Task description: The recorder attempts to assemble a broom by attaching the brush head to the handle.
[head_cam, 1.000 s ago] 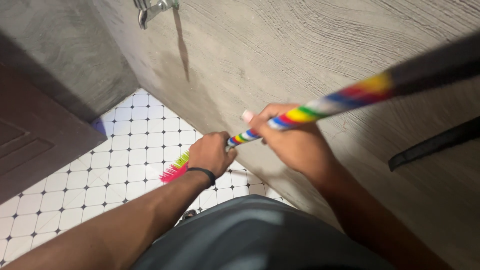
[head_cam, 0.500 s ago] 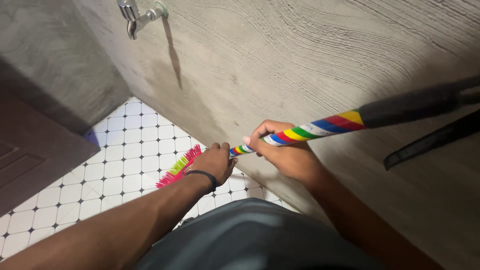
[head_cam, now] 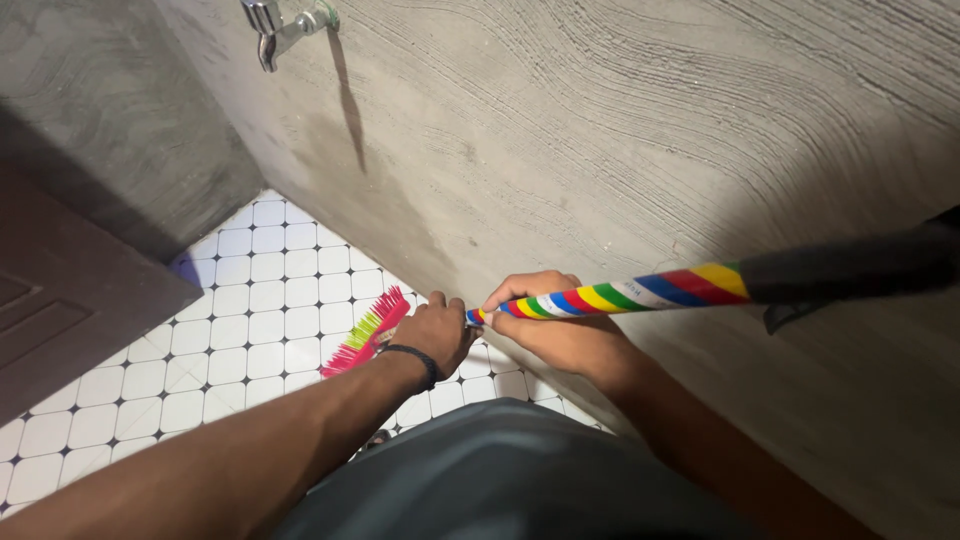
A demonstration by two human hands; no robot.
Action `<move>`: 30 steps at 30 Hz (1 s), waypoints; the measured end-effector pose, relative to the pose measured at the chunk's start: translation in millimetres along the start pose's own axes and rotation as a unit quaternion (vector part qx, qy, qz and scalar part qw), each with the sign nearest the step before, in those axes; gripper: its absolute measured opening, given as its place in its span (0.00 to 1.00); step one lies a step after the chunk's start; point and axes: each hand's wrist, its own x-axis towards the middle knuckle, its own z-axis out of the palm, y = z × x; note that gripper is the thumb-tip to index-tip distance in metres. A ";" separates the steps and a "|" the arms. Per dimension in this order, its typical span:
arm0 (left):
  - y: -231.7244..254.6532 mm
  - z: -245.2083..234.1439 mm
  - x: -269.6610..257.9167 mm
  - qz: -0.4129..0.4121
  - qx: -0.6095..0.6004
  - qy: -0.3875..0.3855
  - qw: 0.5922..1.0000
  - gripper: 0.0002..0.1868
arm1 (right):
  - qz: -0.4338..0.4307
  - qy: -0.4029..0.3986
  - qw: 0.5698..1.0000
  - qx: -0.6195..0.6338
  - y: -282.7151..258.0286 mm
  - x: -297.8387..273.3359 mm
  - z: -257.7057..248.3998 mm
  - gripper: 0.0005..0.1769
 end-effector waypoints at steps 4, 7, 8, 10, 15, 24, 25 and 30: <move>6.8 1.5 -1.1 0.017 -0.035 0.000 0.999 0.26 | -0.020 0.006 1.000 0.008 -0.4 -5.8 -6.8 0.07; 13.2 5.6 0.7 0.032 -0.046 0.001 0.998 0.26 | -0.009 0.017 1.000 0.017 0.2 -11.8 -11.8 0.06; 14.3 8.0 2.3 0.041 -0.043 0.002 0.998 0.26 | -0.009 0.018 0.999 0.027 3.2 -12.9 -12.6 0.06; 16.8 11.4 3.1 0.052 -0.040 0.002 0.998 0.26 | -0.008 0.018 0.999 0.038 2.6 -16.7 -14.0 0.06; 23.7 15.3 1.5 0.085 -0.069 -0.003 0.994 0.26 | 0.031 0.044 0.998 0.033 -1.9 -23.6 -18.6 0.06; 46.2 -4.9 -20.3 0.131 -0.070 0.024 0.989 0.16 | -0.011 0.094 0.994 0.062 -1.2 -38.5 -21.7 0.05; 47.3 -7.7 -22.7 0.130 -0.071 0.025 0.989 0.16 | -0.012 0.092 0.994 0.061 -1.1 -39.2 -21.1 0.05; 50.2 -20.0 -32.5 0.155 -0.124 0.137 0.971 0.15 | -0.100 0.131 0.981 0.103 -11.2 -40.0 -23.6 0.05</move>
